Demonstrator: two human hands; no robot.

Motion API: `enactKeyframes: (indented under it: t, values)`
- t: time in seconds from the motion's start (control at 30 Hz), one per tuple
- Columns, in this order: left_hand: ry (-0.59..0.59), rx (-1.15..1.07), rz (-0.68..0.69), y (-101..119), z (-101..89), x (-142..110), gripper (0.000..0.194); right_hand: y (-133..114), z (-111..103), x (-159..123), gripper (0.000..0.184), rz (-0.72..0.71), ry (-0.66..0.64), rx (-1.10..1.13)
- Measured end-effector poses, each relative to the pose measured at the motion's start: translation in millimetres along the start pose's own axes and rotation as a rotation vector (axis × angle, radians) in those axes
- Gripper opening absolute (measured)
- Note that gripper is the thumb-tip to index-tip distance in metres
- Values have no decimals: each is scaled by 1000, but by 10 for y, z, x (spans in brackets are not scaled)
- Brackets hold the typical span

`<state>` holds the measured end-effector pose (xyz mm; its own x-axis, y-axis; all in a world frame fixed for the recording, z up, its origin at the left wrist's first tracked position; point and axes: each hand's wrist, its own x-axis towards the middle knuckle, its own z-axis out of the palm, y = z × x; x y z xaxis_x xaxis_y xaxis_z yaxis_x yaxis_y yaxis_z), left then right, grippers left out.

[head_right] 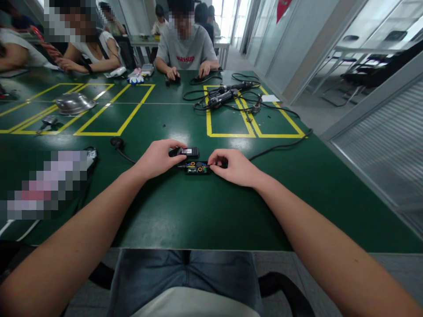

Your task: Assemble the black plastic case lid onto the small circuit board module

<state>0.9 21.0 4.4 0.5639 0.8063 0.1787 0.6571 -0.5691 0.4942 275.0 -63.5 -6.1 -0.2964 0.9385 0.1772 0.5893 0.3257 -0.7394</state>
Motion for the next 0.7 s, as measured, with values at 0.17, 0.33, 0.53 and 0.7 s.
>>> enactKeyframes:
  t: [0.17, 0.33, 0.53, 0.7]
  values:
    - [5, 11, 28, 26, 1, -18, 41, 6, 47, 7, 27, -11, 22, 60]
    - [0, -117, 136, 156, -65, -82, 47, 25, 62, 0, 47, -9, 23, 106]
    - [-114, -166, 227, 194, -83, -124, 41, 25, 15, -7, 56, 3, -32, 124]
    - [-163, -109, 252, 203, -72, -127, 41, -29, -12, -4, 54, -24, -40, 6]
